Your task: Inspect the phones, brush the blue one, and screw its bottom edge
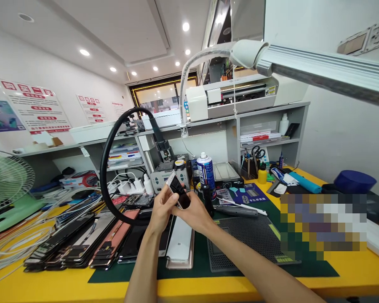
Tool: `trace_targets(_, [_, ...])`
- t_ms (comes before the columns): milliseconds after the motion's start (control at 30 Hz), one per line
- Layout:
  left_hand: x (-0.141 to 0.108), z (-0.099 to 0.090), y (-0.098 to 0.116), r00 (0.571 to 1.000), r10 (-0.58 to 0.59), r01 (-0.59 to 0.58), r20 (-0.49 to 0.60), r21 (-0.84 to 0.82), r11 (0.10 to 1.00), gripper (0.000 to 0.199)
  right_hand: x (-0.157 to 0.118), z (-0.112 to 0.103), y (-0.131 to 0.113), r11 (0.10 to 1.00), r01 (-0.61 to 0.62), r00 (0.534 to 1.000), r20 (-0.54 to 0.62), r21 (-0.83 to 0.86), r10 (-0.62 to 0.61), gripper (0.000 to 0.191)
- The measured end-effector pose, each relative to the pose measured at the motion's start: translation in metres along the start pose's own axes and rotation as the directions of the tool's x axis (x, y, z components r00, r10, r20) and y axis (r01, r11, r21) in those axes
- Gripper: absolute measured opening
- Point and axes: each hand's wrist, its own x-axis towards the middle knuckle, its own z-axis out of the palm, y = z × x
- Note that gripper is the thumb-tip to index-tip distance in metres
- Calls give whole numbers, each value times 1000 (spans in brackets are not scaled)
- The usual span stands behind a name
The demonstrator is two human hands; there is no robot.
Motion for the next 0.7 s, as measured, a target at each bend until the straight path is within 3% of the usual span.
trace_targets(100, [2,4,7,993,-54,41,-103,-121,992,47,-1,-4,-6,990,4,997,77,138,-15,57])
trace_targets(200, [6,3,13,963,-127,39,-237,-342,939,51,-4,-10,-17,918,-87,953,302,388,-37,51])
trace_targets(300, [8,-2,17,953,-201,58,-225,-517,854,57,-6,-10,-23,835,-234,903,430,498,-3,35])
trace_targets(433, [7,-4,18,961,-245,118,-129,-612,782,55,-4,-2,-15,914,-228,926,366,336,97,27])
trace_targets(600, [6,-5,12,969,-238,146,-69,-616,774,55,-4,6,1,998,60,969,237,28,-65,31])
trace_targets(700, [6,-8,7,976,-218,160,-24,-597,786,60,-7,7,4,991,131,971,205,-42,-120,29])
